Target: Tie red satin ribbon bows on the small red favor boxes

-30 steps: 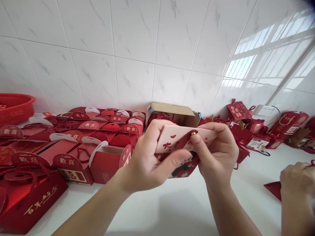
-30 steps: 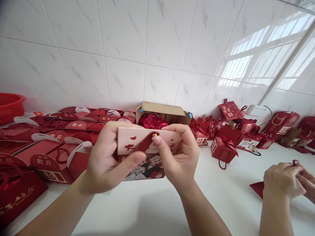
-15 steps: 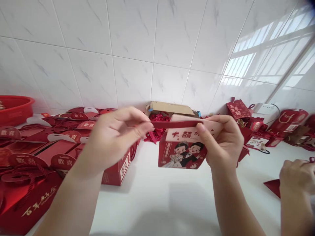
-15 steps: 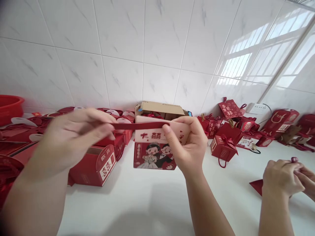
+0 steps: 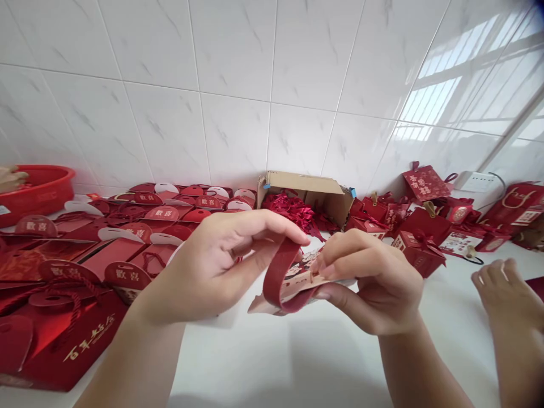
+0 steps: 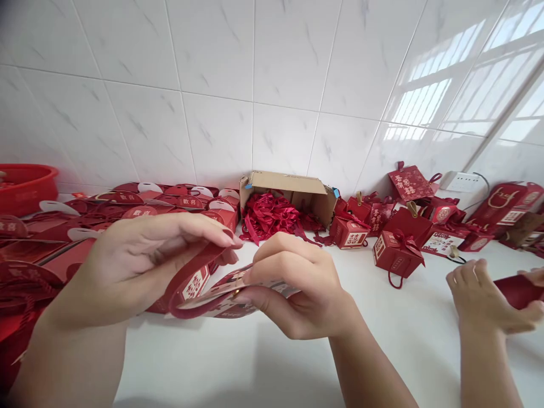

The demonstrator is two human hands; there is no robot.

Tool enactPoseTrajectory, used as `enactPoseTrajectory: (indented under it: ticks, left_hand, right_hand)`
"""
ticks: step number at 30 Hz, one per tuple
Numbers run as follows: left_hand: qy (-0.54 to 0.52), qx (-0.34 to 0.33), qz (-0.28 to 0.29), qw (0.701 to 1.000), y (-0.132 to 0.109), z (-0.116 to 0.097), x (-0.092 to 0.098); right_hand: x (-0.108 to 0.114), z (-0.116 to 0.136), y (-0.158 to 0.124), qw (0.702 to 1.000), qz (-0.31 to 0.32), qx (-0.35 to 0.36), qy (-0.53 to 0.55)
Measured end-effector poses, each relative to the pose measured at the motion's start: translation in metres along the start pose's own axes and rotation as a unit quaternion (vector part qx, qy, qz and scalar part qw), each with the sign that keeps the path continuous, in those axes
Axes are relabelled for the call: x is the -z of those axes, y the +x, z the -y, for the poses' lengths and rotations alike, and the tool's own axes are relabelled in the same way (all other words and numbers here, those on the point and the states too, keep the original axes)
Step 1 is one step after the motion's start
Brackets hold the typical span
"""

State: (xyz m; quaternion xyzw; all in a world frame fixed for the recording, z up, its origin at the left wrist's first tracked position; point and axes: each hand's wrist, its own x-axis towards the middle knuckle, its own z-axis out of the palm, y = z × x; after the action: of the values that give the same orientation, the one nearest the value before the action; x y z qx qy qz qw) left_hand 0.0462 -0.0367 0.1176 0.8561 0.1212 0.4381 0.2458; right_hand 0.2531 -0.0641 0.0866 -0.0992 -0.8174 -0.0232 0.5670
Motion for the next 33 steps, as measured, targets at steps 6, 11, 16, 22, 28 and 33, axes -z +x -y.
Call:
enactPoseTrajectory:
  ticks: [6, 11, 16, 22, 28, 33]
  left_hand:
    - [0.005, 0.002, 0.003, 1.0, 0.002, -0.004, -0.009]
    - [-0.049, 0.046, 0.021, 0.998, 0.001, -0.008, -0.012]
    - [-0.064, 0.049, 0.019, 0.997, 0.002, -0.011, -0.01]
    - [-0.085, 0.051, 0.027, 0.995, 0.001, -0.011, -0.012]
    - [-0.147, 0.037, 0.06, 0.987, 0.0, -0.017, -0.012]
    - [-0.088, -0.002, 0.079, 0.993, -0.002, -0.016, -0.009]
  right_hand:
    - [0.0, -0.001, 0.0, 1.0, -0.004, 0.002, 0.002]
    - [0.0, -0.001, -0.002, 1.0, -0.008, 0.005, 0.026]
    - [0.0, 0.0, -0.003, 0.999, -0.016, -0.001, 0.043]
    - [0.001, 0.002, -0.001, 0.999, -0.021, 0.001, 0.037]
    - [0.005, 0.0, -0.003, 0.999, -0.038, 0.022, 0.031]
    - [0.008, -0.005, -0.005, 0.995, -0.068, 0.069, -0.007]
